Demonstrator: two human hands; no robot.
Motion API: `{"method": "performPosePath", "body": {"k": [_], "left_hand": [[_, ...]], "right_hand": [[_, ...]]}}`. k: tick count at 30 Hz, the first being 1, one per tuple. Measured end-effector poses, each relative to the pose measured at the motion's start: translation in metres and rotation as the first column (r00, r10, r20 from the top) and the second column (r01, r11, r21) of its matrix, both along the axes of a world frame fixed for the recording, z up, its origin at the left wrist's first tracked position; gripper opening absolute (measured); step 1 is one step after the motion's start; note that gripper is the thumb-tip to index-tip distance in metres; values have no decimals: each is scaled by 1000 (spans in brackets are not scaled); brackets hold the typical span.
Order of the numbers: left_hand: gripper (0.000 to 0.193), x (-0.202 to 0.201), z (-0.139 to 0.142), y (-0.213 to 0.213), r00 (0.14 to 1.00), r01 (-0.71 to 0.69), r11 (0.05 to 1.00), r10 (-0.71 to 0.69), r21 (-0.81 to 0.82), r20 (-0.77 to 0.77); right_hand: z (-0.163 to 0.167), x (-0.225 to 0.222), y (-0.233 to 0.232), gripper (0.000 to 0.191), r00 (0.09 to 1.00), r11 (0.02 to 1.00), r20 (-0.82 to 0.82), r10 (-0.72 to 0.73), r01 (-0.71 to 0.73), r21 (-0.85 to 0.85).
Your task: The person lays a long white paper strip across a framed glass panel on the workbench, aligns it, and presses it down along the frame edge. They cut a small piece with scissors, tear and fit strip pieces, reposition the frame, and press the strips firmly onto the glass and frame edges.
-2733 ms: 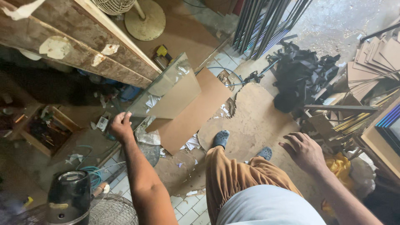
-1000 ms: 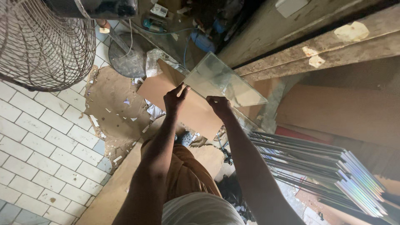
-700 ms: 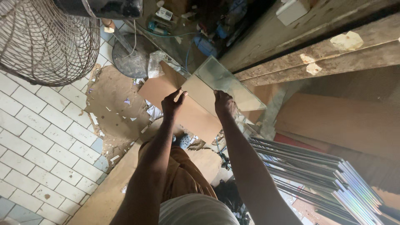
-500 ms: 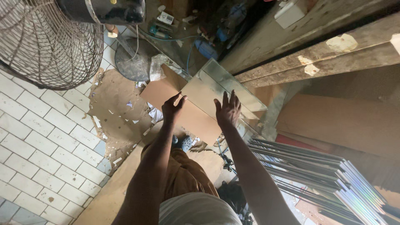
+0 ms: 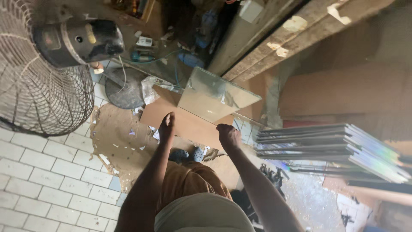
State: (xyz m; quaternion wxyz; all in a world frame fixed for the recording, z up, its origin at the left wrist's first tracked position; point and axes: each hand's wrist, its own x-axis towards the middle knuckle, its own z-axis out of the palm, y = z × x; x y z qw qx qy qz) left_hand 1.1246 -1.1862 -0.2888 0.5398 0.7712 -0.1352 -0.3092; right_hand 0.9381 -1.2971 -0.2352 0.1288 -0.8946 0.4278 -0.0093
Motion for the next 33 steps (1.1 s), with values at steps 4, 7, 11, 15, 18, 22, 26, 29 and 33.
{"method": "performPosePath", "body": {"k": [4,7,11,15,18,22,26,29,33], "left_hand": [[73,-11,4,32,976,214,932,-196,293,-90],[71,-28,3,39,941,332,892,-337,308,-38],[75,-66,3,35,857,505,834,-455,223,-242],[85,-122,12,11,761,619,780,-567,91,-315],[75,-172,24,-5,585,724,651,-754,-226,-298],[50,-269,49,-15,303,781,500,-828,-374,-472],[29,-383,85,2,165,891,285,-929,-355,-332],[33,-472,111,41,112,968,149,-976,-201,-185],[35,-579,134,106,-8,1000,-8,-994,2,-109]], "right_hand": [[62,-46,19,12,975,991,196,-108,120,-55],[124,-99,45,11,931,941,232,-283,316,-122],[216,-207,112,13,730,767,320,-604,642,-15],[282,-331,222,10,325,381,468,-822,924,27],[286,-406,335,9,30,126,639,-768,986,105],[256,-478,498,10,-270,-134,764,-585,962,238],[216,-536,651,13,-461,-296,790,-404,883,364],[178,-569,756,18,-590,-354,746,-309,800,485],[124,-610,865,34,-782,-380,603,-160,612,693]]}}
